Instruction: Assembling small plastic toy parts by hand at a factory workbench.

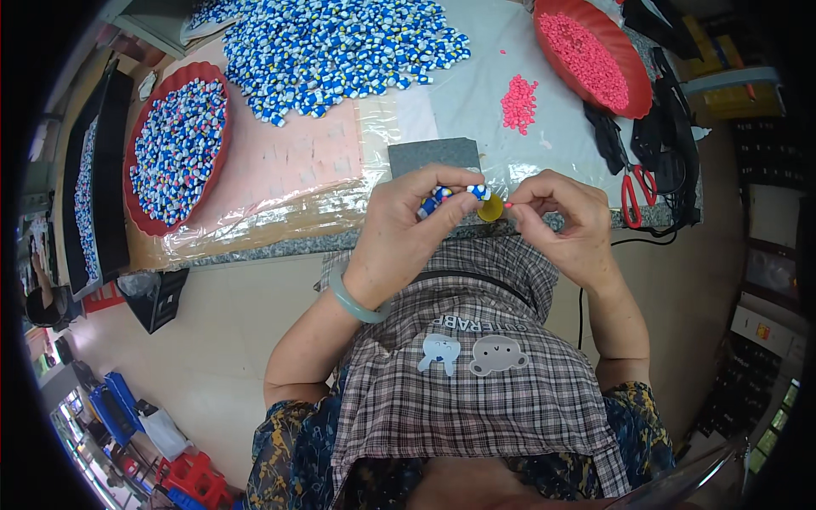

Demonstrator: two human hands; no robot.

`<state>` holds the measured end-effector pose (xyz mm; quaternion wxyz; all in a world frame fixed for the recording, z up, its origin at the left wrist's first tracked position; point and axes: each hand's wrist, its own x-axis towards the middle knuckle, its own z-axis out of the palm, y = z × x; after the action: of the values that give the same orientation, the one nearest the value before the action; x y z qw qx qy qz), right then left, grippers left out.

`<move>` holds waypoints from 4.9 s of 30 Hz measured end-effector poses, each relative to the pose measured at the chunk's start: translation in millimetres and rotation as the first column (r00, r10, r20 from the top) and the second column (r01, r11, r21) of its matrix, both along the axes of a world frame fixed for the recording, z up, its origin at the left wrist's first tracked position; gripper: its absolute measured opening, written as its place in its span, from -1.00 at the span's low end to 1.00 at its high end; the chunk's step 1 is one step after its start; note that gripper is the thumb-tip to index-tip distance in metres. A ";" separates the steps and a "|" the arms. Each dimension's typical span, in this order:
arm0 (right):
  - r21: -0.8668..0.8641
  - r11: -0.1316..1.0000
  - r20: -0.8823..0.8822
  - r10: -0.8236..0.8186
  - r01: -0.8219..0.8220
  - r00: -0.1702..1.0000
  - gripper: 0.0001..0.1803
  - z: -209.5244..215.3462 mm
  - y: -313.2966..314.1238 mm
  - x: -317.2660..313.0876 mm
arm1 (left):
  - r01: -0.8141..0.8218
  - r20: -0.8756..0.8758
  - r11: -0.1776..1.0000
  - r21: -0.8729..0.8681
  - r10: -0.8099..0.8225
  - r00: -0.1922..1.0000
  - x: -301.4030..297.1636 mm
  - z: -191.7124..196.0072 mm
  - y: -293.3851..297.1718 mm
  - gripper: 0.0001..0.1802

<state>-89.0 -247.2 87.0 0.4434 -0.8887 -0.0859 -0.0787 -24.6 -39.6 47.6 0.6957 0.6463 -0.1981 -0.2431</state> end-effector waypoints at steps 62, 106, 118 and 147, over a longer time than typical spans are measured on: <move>-0.382 0.863 0.128 -0.306 0.331 0.943 -0.87 -65.5 -56.1 54.6 | -0.503 0.870 0.710 0.493 -0.390 0.302 131.6 -35.5 -40.9 -0.90; 0.272 0.956 -0.171 0.160 -0.110 0.972 -0.84 4.7 -28.3 15.6 | 0.153 0.431 0.960 0.235 -0.244 0.869 22.3 24.9 -33.5 -0.92; 0.315 0.949 -0.004 0.035 -0.032 0.999 -0.87 -6.2 -12.5 7.1 | 0.268 -0.094 0.959 -0.091 -0.276 0.956 25.2 21.9 -29.0 -0.91; 0.219 0.975 -0.003 -0.049 0.049 0.999 -0.89 -16.5 -14.9 0.7 | 0.216 -0.271 0.961 -0.171 -0.256 0.928 22.4 14.3 -5.5 -0.74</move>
<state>-88.3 -262.2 70.5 0.5365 -0.8362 -0.0554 -0.0994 -2.2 -45.1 61.9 0.7257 0.5253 -0.1866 -0.4032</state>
